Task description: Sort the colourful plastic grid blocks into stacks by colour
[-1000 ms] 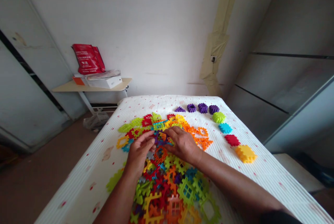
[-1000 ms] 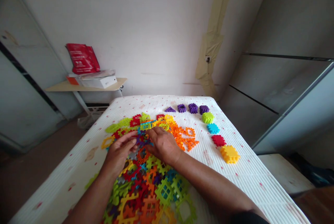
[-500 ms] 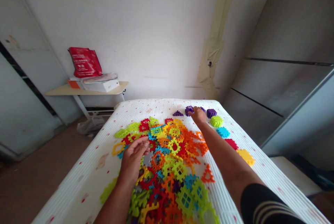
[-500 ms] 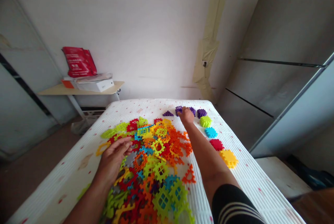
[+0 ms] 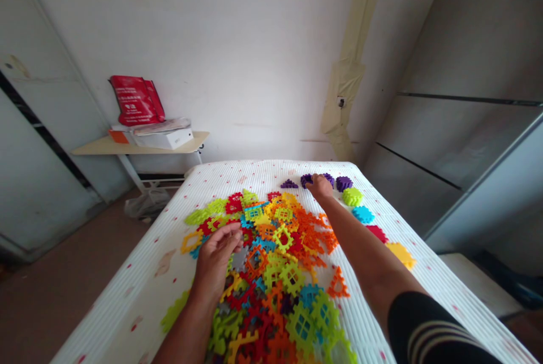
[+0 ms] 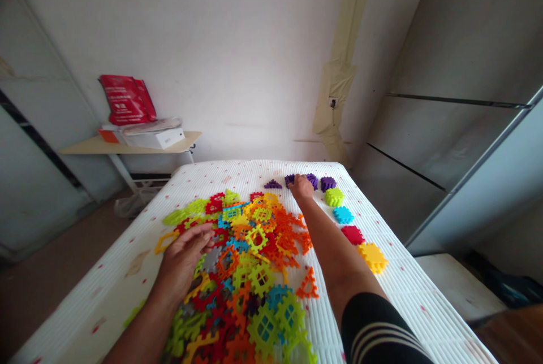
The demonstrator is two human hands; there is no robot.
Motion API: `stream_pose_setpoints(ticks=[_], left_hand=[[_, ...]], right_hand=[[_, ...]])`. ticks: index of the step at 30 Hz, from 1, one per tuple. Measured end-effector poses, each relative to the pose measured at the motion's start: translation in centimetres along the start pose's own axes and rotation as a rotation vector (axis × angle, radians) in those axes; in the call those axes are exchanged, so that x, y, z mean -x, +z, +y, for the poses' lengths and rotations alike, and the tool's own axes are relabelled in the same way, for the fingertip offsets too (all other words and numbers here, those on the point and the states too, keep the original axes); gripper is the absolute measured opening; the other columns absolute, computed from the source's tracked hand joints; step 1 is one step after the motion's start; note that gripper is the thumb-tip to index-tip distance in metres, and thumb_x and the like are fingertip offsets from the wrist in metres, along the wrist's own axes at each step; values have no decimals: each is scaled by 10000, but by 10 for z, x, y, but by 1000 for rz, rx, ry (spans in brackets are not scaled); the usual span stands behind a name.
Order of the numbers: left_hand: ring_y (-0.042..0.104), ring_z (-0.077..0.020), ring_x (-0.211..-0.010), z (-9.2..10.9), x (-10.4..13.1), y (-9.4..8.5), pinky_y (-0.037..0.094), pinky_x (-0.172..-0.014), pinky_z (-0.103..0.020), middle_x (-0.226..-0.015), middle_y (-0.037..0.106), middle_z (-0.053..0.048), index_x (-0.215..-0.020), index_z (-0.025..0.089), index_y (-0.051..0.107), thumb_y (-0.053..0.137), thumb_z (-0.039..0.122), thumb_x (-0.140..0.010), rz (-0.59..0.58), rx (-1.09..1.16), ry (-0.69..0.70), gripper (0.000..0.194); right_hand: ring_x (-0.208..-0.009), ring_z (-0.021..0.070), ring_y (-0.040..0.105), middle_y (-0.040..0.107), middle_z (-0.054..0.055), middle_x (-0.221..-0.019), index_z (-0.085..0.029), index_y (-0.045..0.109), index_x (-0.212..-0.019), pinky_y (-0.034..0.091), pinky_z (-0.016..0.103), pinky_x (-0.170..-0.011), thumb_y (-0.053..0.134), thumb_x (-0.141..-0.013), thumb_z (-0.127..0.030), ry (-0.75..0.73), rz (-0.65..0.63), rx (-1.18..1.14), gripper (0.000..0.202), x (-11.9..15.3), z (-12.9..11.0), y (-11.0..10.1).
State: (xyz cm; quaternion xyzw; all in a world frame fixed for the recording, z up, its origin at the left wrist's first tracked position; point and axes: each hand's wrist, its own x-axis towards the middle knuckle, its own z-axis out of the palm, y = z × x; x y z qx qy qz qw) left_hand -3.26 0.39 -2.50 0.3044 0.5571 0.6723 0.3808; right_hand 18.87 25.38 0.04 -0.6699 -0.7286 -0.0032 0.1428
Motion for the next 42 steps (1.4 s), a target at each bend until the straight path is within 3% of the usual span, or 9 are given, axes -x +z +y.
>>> stream_pose_setpoints(ticks=[8, 13, 15, 19, 22, 25, 28, 32, 42], left_hand=[[589, -133, -660, 6, 3, 3, 467, -623, -245, -775, 670, -37, -946, 147, 656, 748, 408, -600, 11, -8, 6, 443], [592, -160, -691, 15, 9, 4, 464, -643, -266, -784, 669, -41, -884, 161, 676, 722, 388, -620, -35, -133, 70, 351], [596, -176, -716, 21, 15, 6, 461, -661, -279, -781, 669, -49, -797, 172, 688, 692, 361, -654, -177, -244, 142, 237], [595, -182, -725, 31, 32, 17, 457, -698, -297, -745, 659, -50, -695, 198, 699, 619, 260, -712, -637, -489, 301, 103], [590, -172, -777, 30, 44, 27, 446, -746, -293, -795, 660, -37, -743, 226, 727, 566, 164, -700, -894, -688, 364, 178], [570, -161, -836, 25, 53, 33, 418, -780, -281, -849, 649, -19, -809, 255, 739, 523, 83, -651, -1017, -867, 426, 318], [549, -158, -862, 23, 56, 35, 400, -784, -278, -874, 628, -14, -861, 273, 736, 520, 70, -646, -1030, -975, 457, 367], [526, -163, -846, 23, 56, 37, 385, -761, -284, -840, 595, -19, -856, 282, 738, 575, 130, -667, -998, -1059, 496, 293], [508, -160, -852, 17, 57, 41, 362, -743, -282, -826, 574, -18, -759, 273, 728, 554, 143, -715, -1009, -1082, 568, 221]], right_hand=[[-916, 210, 616, 609, 127, -1071, -146, 602, -1083, 423, 249, -689, 530, -825, -363, -4, 13, -3, 344, 4, -5, -8], [-891, 209, 616, 598, 117, -1078, -152, 589, -1088, 427, 260, -722, 512, -836, -336, -126, 128, -44, 321, 20, -8, -22], [-896, 205, 607, 605, 111, -1073, -152, 593, -1075, 423, 261, -750, 512, -838, -314, -208, 155, -76, 298, 33, -6, -26], [-890, 203, 596, 618, 100, -1070, -151, 604, -1051, 423, 269, -772, 518, -841, -292, -343, 122, -143, 268, 67, 1, -25], [-871, 188, 597, 620, 85, -1063, -164, 616, -1030, 424, 260, -763, 514, -844, -279, -387, 53, -156, 241, 88, 6, -16], [-835, 170, 603, 619, 73, -1052, -174, 622, -1020, 426, 248, -747, 505, -851, -280, -395, 7, -153, 231, 97, 7, -7], [-819, 160, 606, 619, 69, -1045, -175, 624, -1014, 428, 242, -747, 502, -851, -270, -406, -8, -162, 225, 98, 6, -3], [-873, 167, 605, 622, 73, -1046, -176, 626, -1014, 427, 241, -777, 494, -857, -259, -404, -14, -167, 221, 97, 3, -1], [-870, 165, 611, 631, 70, -1031, -184, 634, -1005, 431, 241, -772, 484, -868, -274, -392, -42, -157, 223, 101, 1, -3]])
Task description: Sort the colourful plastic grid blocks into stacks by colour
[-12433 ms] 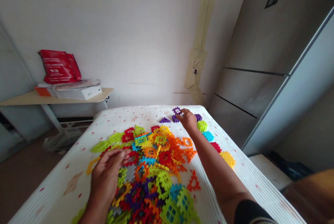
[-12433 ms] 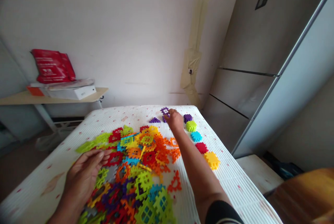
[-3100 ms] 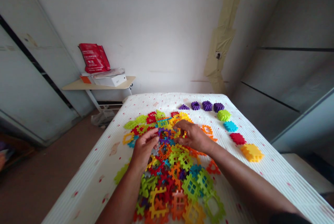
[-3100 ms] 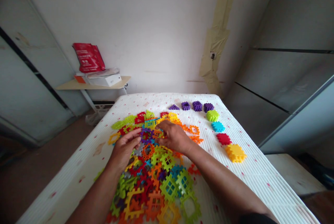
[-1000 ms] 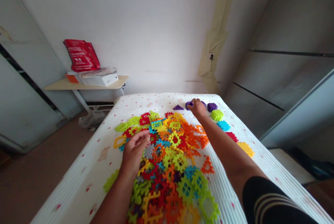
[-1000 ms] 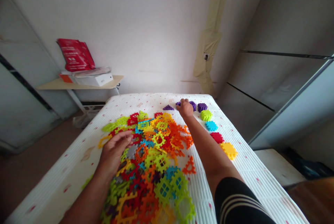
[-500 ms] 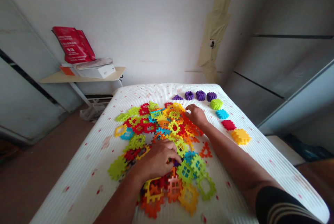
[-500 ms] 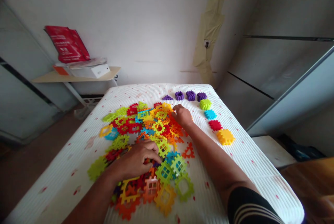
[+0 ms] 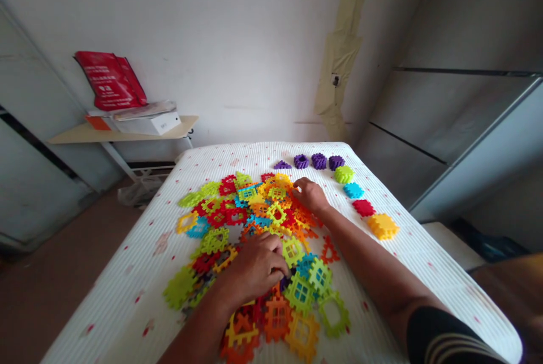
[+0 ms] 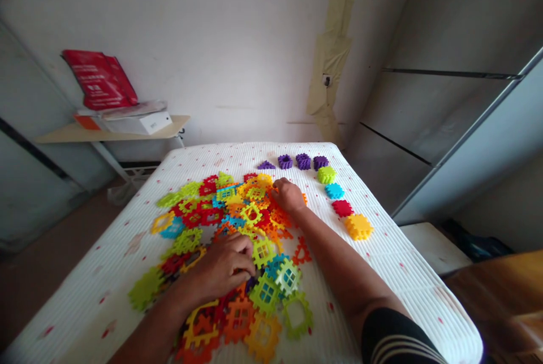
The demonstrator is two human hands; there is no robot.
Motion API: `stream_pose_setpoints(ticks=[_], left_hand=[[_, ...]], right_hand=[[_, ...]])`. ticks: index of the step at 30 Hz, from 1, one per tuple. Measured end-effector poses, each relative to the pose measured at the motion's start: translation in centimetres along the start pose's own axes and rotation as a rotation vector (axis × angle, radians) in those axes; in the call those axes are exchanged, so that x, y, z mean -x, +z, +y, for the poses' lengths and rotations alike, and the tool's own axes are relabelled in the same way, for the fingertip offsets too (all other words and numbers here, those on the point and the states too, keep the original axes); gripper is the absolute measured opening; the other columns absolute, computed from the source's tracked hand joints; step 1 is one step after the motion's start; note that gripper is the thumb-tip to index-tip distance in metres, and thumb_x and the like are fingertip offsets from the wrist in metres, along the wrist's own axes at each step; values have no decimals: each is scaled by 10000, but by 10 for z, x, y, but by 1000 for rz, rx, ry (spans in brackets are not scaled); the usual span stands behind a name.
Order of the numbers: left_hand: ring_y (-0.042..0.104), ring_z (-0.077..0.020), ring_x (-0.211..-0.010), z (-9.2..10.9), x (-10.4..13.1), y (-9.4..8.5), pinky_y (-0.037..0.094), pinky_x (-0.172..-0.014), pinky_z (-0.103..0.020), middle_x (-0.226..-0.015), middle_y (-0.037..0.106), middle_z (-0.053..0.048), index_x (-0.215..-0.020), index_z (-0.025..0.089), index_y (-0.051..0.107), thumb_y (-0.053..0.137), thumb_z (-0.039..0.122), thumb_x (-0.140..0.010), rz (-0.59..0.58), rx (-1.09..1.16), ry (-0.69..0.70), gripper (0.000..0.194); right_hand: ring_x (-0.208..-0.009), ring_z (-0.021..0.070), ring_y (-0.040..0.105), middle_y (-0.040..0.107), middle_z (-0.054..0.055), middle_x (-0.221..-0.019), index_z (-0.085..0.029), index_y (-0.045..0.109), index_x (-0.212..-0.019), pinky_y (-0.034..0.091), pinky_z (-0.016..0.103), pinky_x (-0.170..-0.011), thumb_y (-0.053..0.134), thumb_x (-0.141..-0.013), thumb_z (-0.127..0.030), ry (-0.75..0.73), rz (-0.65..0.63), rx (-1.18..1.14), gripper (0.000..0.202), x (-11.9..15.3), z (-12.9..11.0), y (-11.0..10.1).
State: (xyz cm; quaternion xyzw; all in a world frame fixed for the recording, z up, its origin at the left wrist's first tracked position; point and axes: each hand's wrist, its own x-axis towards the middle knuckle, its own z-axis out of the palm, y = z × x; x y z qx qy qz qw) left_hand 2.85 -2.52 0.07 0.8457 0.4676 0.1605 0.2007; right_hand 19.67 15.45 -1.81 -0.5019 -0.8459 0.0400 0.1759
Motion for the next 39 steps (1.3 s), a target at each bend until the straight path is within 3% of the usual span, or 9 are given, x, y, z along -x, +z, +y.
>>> stream_pose_setpoints(ticks=[5, 10, 25, 30, 34, 39], left_hand=[[489, -185, -903, 8, 4, -2, 372, -786, -296, -904, 564, -21, -868, 292, 712, 625, 190, -648, -20, 36, -48, 258], [469, -203, -925, 11, 5, -1, 370, -803, -307, -924, 552, -21, -845, 291, 706, 704, 248, -576, -40, 17, -69, 272], [518, -193, -867, 13, -2, -2, 386, -790, -308, -835, 593, -27, -860, 238, 679, 608, 295, -723, 0, -63, -22, 165], [548, -164, -833, 4, -4, 2, 404, -750, -271, -830, 615, -35, -876, 208, 676, 501, 246, -811, 98, -12, 4, 191], [557, -135, -765, -4, -5, 4, 413, -713, -242, -783, 609, -31, -753, 195, 658, 402, 206, -856, 230, 51, -32, 276], [566, -135, -735, -11, -5, 4, 429, -701, -244, -752, 606, -33, -708, 180, 628, 420, 196, -836, 374, 80, -86, 245]], right_hand=[[-873, 161, 609, 630, 69, -1037, -182, 634, -993, 427, 232, -761, 485, -861, -266, -9, -2, 9, 216, 0, 1, 1], [-846, 159, 609, 638, 63, -998, -183, 636, -965, 421, 228, -740, 477, -864, -278, -28, 2, 19, 211, 1, 3, 4], [-855, 158, 607, 646, 68, -977, -186, 643, -960, 401, 222, -752, 472, -864, -286, -15, -14, 39, 221, -2, 6, 11], [-835, 155, 605, 646, 64, -966, -191, 646, -941, 396, 222, -733, 471, -864, -288, -22, -13, 40, 215, -2, 6, 11], [-836, 153, 602, 645, 62, -972, -194, 644, -948, 391, 219, -732, 473, -862, -293, -23, -9, 43, 215, -1, 7, 12], [-842, 155, 602, 645, 62, -973, -194, 645, -946, 390, 221, -741, 476, -863, -292, -19, -15, 48, 212, -2, 7, 12]])
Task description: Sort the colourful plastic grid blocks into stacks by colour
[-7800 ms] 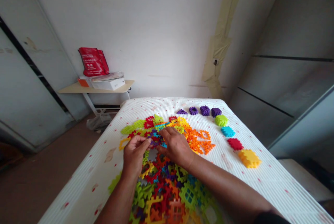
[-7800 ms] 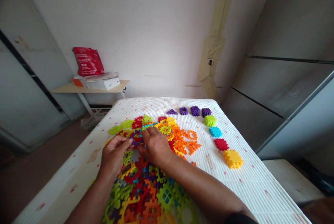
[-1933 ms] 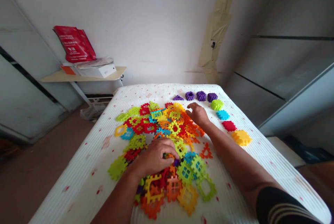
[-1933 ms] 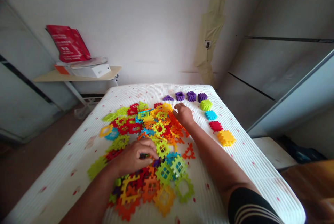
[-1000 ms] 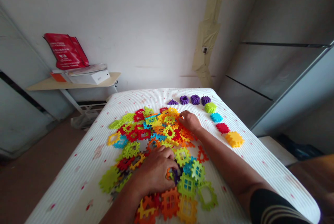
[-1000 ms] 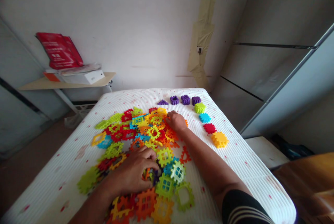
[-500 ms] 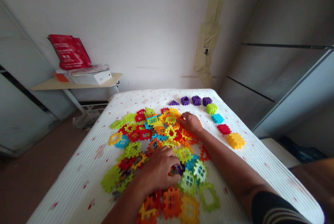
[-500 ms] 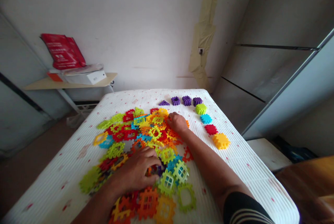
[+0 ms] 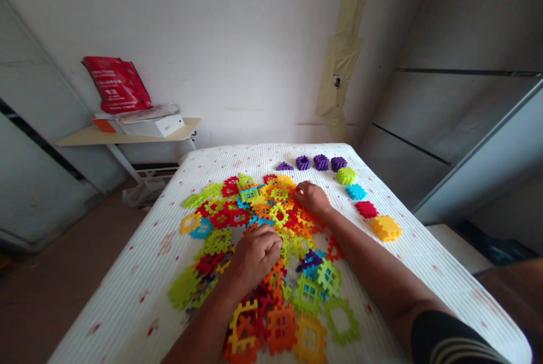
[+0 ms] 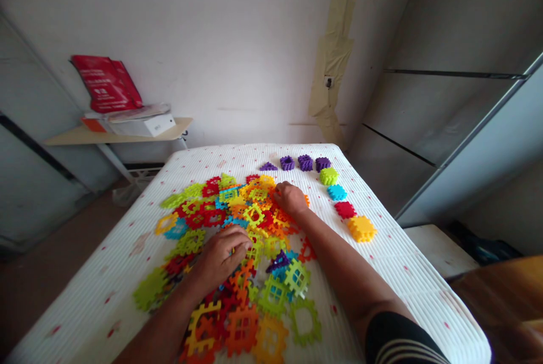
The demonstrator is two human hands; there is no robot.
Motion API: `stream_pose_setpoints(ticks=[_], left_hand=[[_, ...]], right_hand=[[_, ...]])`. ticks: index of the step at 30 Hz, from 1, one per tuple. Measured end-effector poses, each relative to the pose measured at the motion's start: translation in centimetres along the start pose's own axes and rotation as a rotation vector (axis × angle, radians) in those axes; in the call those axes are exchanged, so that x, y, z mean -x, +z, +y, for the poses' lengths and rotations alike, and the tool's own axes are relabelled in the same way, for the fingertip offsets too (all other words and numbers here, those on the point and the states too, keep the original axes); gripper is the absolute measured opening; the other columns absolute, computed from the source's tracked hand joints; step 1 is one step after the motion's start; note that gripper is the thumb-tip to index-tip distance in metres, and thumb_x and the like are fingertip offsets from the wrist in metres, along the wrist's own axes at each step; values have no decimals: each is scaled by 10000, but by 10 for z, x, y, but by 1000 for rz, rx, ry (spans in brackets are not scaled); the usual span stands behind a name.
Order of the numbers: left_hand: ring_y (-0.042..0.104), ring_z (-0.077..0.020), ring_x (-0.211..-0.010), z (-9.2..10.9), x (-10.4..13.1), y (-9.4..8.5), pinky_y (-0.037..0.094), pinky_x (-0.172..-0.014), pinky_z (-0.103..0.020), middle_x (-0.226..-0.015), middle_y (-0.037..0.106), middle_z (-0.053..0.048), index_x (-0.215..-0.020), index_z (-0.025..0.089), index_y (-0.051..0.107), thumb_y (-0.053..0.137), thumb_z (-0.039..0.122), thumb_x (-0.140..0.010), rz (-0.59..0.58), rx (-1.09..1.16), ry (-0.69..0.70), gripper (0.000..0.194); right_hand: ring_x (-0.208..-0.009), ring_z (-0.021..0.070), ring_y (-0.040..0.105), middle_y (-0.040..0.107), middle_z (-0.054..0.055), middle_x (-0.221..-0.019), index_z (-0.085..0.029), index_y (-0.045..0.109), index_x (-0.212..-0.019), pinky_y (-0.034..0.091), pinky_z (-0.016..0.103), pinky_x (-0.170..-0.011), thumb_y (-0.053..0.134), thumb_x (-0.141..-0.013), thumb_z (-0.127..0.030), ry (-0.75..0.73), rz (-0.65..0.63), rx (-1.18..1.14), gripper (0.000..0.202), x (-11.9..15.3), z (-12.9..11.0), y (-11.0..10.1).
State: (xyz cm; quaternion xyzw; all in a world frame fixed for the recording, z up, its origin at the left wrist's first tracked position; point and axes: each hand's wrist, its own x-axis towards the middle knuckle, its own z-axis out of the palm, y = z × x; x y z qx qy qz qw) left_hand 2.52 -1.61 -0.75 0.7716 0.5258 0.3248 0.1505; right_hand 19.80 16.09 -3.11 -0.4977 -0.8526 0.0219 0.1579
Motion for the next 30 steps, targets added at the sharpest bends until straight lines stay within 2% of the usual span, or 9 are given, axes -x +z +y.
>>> stream_pose_setpoints(ticks=[3, 7, 13, 18, 21, 26, 28, 30], left_hand=[[578, -135, -756, -1, 0, 0, 437, -712, -247, -779, 618, -34, -739, 178, 626, 444, 176, -818, 20, 36, 16, 199], [585, -138, -815, 3, 2, 2, 442, -746, -246, -847, 641, -31, -827, 186, 646, 514, 140, -765, -26, 63, 103, 152], [557, -195, -898, 16, 4, 15, 431, -822, -326, -921, 647, -26, -1007, 233, 642, 670, 257, -690, -244, -95, 186, 319], [529, -217, -943, 29, 4, 29, 414, -847, -369, -972, 622, -35, -1206, 275, 527, 598, 224, -761, -288, -263, 171, 454], [527, -211, -916, 34, 3, 32, 417, -824, -366, -916, 612, -22, -1201, 329, 525, 528, 163, -793, -298, -307, 174, 440], [547, -194, -906, 32, 4, 29, 419, -831, -341, -909, 628, -20, -1059, 278, 597, 534, 136, -761, -252, -146, 107, 336], [564, -182, -910, 27, 4, 26, 427, -840, -323, -950, 644, -23, -1041, 258, 597, 523, 116, -743, -173, 2, 36, 338], [581, -172, -914, 22, 4, 22, 441, -839, -307, -988, 651, -27, -1039, 246, 590, 509, 110, -738, -46, 165, -63, 340]], right_hand=[[-837, 154, 600, 644, 64, -982, -195, 646, -949, 389, 222, -738, 475, -862, -290, 0, -3, 0, 214, 0, 0, 0], [-838, 153, 597, 646, 63, -984, -196, 645, -957, 388, 220, -733, 475, -863, -299, 4, -6, -6, 220, 0, 0, 0], [-810, 151, 601, 648, 58, -965, -201, 648, -946, 384, 223, -705, 465, -866, -307, 7, 0, 8, 226, 1, 0, 0], [-811, 150, 601, 646, 56, -954, -204, 646, -952, 382, 226, -700, 460, -871, -309, 12, -20, 27, 229, 2, -3, -3], [-829, 147, 600, 647, 56, -975, -205, 645, -967, 384, 220, -713, 457, -874, -304, 24, -35, 23, 232, 2, -4, -4], [-855, 147, 599, 648, 60, -984, -198, 644, -970, 387, 218, -738, 454, -878, -303, 23, -46, 5, 235, 1, -4, -5], [-852, 149, 603, 649, 61, -981, -195, 644, -962, 390, 220, -738, 455, -876, -299, 16, -46, 2, 232, 1, -3, -4], [-849, 150, 606, 651, 61, -975, -193, 646, -955, 394, 220, -737, 458, -875, -293, 12, -42, -2, 228, 1, -3, -5]])
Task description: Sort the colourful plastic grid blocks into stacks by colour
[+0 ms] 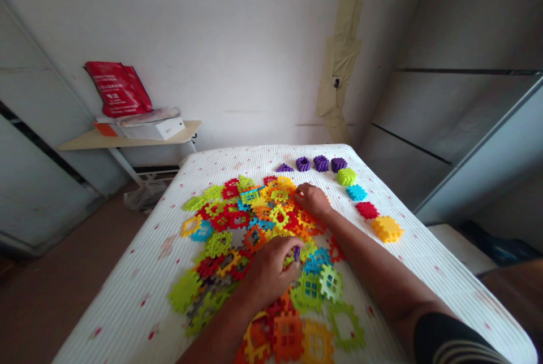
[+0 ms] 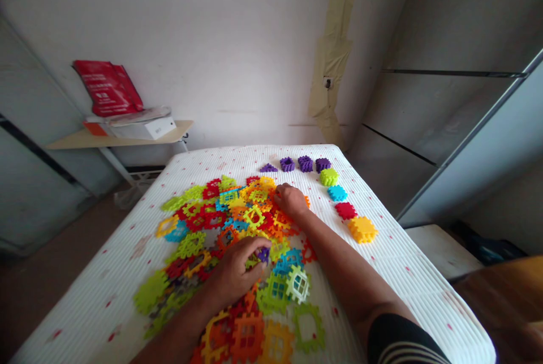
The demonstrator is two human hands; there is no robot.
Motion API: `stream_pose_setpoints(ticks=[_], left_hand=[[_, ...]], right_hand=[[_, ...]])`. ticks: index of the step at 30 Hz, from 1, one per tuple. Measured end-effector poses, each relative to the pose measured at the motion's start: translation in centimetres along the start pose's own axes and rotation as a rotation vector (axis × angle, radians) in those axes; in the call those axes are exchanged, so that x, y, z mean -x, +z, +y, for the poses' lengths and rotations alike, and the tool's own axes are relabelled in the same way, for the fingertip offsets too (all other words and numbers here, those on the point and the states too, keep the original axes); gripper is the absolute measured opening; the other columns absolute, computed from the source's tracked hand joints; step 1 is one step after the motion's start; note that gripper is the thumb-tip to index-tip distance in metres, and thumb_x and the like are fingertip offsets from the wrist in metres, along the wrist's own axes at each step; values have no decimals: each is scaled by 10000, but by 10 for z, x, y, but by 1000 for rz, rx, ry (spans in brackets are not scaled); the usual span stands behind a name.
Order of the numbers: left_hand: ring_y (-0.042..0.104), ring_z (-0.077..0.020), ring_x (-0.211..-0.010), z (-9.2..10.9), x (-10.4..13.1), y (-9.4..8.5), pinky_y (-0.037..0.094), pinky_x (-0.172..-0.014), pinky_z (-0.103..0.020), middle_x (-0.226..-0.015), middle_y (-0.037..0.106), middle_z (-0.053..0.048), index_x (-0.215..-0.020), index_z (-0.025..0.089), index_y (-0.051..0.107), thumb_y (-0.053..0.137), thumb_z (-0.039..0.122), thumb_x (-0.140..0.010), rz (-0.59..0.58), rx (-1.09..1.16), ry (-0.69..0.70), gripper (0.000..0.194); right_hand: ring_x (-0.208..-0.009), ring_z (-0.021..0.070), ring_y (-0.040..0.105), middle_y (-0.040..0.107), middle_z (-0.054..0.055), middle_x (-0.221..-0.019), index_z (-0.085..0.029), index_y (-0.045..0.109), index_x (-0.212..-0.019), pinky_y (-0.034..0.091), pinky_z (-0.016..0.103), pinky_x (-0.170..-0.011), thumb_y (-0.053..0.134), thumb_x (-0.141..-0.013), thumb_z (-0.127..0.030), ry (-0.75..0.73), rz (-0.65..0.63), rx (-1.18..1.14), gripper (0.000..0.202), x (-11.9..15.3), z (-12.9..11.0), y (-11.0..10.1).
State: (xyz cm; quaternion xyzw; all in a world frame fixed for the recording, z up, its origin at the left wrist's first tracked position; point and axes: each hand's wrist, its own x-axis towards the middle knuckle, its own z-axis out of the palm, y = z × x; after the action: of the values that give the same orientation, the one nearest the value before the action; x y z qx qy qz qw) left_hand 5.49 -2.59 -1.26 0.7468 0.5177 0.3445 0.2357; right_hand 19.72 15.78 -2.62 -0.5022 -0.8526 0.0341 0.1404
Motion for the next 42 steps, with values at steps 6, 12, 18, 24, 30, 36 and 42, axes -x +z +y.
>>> stream_pose_setpoints(ticks=[6, 12, 18, 24, 30, 36, 42], left_hand=[[633, -162, -776, -11, -4, -17, 498, -720, -274, -865, 661, -23, -991, 188, 572, 622, 240, -709, 416, 565, -277, 291], [641, -147, -719, -22, -8, -31, 528, -705, -293, -907, 654, -41, -1036, 162, 583, 673, 343, -701, 610, 777, -383, 392], [622, -157, -851, -31, -10, -32, 526, -792, -332, -957, 619, -41, -1056, 175, 558, 628, 348, -757, 691, 870, -290, 352], [622, -185, -915, -27, -9, -30, 511, -822, -364, -979, 617, -54, -1213, 210, 455, 576, 359, -801, 671, 904, -284, 455], [624, -197, -956, -27, -10, -29, 497, -850, -376, -1019, 621, -63, -1256, 228, 419, 560, 388, -806, 670, 886, -306, 497], [627, -202, -996, -28, -11, -34, 457, -912, -393, -1063, 628, -89, -1265, 225, 386, 553, 402, -813, 732, 882, -294, 514], [635, -195, -973, -29, -11, -39, 459, -902, -368, -1032, 640, -77, -1227, 221, 416, 581, 408, -790, 785, 899, -323, 503]], right_hand=[[-881, 161, 605, 658, 70, -998, -191, 649, -972, 406, 224, -757, 497, -859, -284, 3, 5, -39, 211, 0, -2, -7], [-716, 124, 594, 673, 36, -862, -180, 661, -887, 422, 221, -669, 552, -825, -268, -142, 139, -379, 153, 7, -24, -24], [-626, 96, 564, 640, 31, -845, -173, 632, -937, 436, 204, -592, 591, -821, -318, -422, 130, -638, 190, 33, -73, -46], [-846, 152, 597, 634, 58, -913, -194, 611, -973, 466, 241, -732, 565, -849, -268, -569, 160, -431, 152, 45, -97, -44], [-837, 155, 592, 625, 72, -909, -182, 602, -968, 469, 255, -750, 487, -891, -245, -589, 200, -295, 152, 47, -105, -39], [-851, 165, 599, 640, 83, -922, -172, 617, -955, 433, 245, -761, 460, -910, -258, -428, 203, -186, 185, -11, -66, -42], [-885, 182, 610, 670, 89, -978, -188, 623, -1032, 403, 227, -727, 501, -866, -222, 0, 39, 111, 209, -95, -23, -38]])
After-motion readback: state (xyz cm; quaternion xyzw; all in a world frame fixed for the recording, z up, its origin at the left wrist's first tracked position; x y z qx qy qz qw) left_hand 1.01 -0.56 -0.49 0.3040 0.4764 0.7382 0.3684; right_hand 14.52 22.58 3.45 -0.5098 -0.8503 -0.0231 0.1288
